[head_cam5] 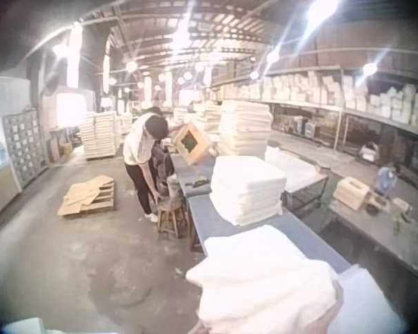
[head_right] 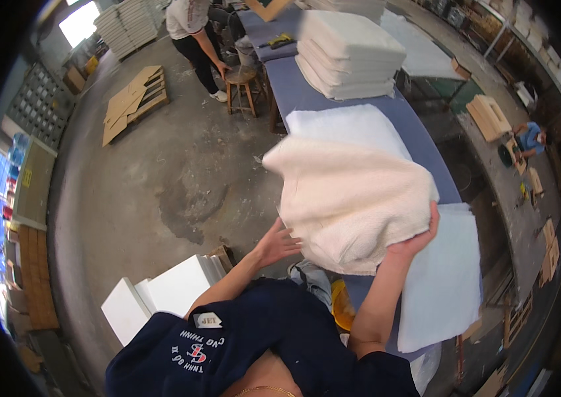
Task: The person repeatedly picks up white foam blocks and wraps them in white fabric covers on a blue work table. They smooth the fabric, fold edges, and stack the wrapped blocks. A coworker is visible across the table performing similar wrapping tasks.
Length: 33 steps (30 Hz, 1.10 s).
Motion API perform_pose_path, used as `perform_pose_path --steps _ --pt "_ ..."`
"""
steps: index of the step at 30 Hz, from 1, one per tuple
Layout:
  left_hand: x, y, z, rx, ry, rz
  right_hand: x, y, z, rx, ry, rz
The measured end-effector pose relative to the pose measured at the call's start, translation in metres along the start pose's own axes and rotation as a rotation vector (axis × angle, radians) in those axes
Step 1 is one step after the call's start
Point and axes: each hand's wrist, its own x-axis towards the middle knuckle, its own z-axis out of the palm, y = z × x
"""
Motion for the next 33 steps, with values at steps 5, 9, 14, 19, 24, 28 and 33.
perform_pose_path --steps 5,9,14,19,24,28,33 --pt "0.067 0.036 0.048 0.135 -0.172 0.112 0.032 0.008 -0.02 0.005 0.219 0.111" --pt "0.082 0.122 0.072 0.54 -0.041 0.391 0.05 -0.016 -0.045 -0.016 0.336 0.203" --pt "0.132 0.171 0.076 1.119 0.033 0.512 0.08 -0.008 -0.075 -0.091 0.445 0.15" --pt "0.194 0.159 0.063 1.638 -0.212 0.423 0.096 0.03 -0.034 -0.209 0.518 -0.122" --pt "0.212 0.183 0.1 2.132 -0.497 0.156 0.088 0.078 -0.006 -0.262 0.643 -0.287" --pt "0.226 0.207 0.101 2.121 -0.994 0.121 0.053 0.108 0.001 -0.307 0.74 -0.46" --pt "0.139 0.229 0.188 1.478 -1.607 -0.07 -0.003 0.128 0.048 -0.176 0.962 -0.769"
